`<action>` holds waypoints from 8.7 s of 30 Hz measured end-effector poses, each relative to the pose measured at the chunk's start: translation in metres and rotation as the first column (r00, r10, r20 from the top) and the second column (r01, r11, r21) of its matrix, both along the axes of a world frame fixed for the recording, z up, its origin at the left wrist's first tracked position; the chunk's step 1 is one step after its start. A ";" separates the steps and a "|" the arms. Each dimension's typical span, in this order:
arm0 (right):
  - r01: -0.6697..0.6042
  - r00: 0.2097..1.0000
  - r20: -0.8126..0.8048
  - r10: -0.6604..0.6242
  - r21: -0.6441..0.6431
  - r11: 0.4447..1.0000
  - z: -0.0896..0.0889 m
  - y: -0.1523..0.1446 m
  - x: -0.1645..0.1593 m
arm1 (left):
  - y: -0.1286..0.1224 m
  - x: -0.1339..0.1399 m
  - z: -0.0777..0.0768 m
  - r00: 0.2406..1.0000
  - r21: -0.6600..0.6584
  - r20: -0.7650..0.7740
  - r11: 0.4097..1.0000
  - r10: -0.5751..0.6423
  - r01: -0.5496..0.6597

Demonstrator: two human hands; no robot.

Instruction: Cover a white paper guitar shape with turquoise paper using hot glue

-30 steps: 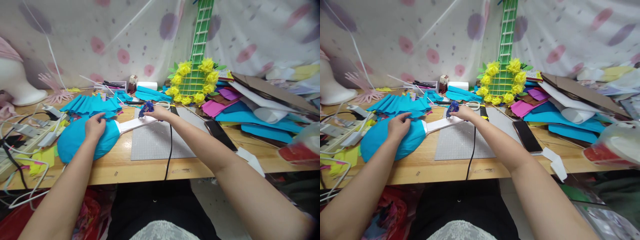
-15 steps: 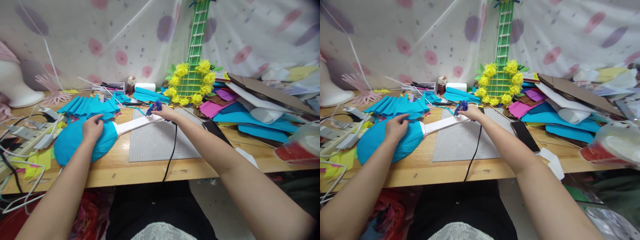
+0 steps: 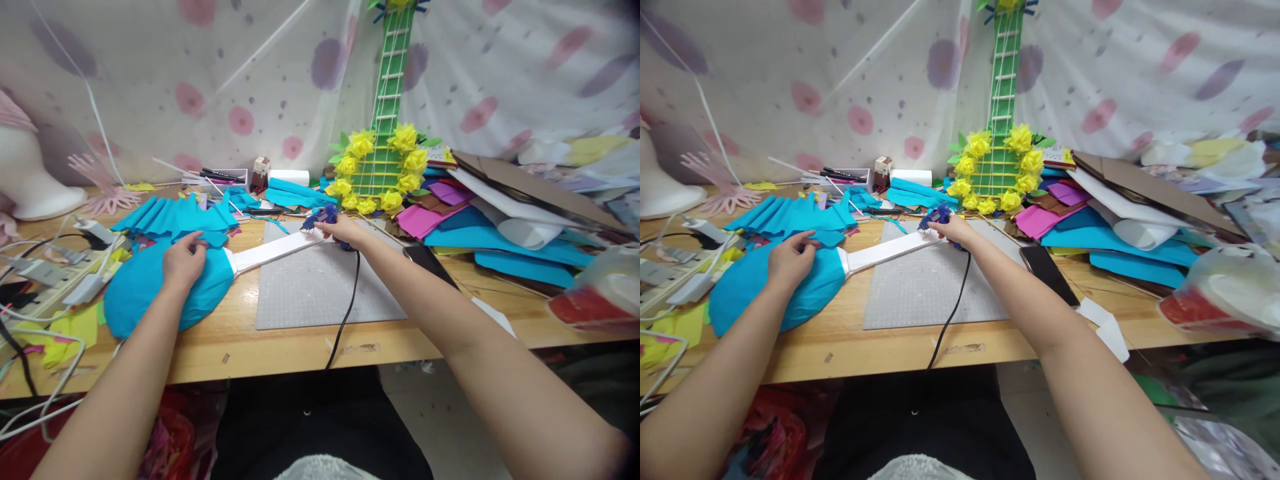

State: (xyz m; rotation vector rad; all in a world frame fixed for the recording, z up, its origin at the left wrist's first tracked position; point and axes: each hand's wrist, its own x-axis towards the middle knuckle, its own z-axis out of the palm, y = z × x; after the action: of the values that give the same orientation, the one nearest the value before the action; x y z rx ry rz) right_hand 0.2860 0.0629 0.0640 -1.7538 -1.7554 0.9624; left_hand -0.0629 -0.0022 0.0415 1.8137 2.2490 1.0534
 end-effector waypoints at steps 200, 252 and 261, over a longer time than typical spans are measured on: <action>0.013 0.937 0.348 -0.031 0.054 0.998 0.024 0.010 0.033 | 0.028 0.125 -0.024 0.833 -0.087 -0.525 0.985 -0.174 0.151; -0.050 0.904 0.426 0.033 0.027 0.998 0.021 0.013 0.008 | -0.008 -0.002 0.010 0.863 -0.222 -0.496 0.975 -0.098 -0.018; -0.077 0.916 0.393 0.077 -0.016 0.997 0.030 0.004 -0.005 | -0.007 -0.003 0.009 0.854 -0.232 -0.510 0.972 -0.099 -0.025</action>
State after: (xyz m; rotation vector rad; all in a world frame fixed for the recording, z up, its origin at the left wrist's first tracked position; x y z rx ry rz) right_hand 0.2812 0.0667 0.0937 -1.9969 -2.0811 0.6677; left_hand -0.0654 -0.0097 0.0510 2.2215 2.4549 0.2777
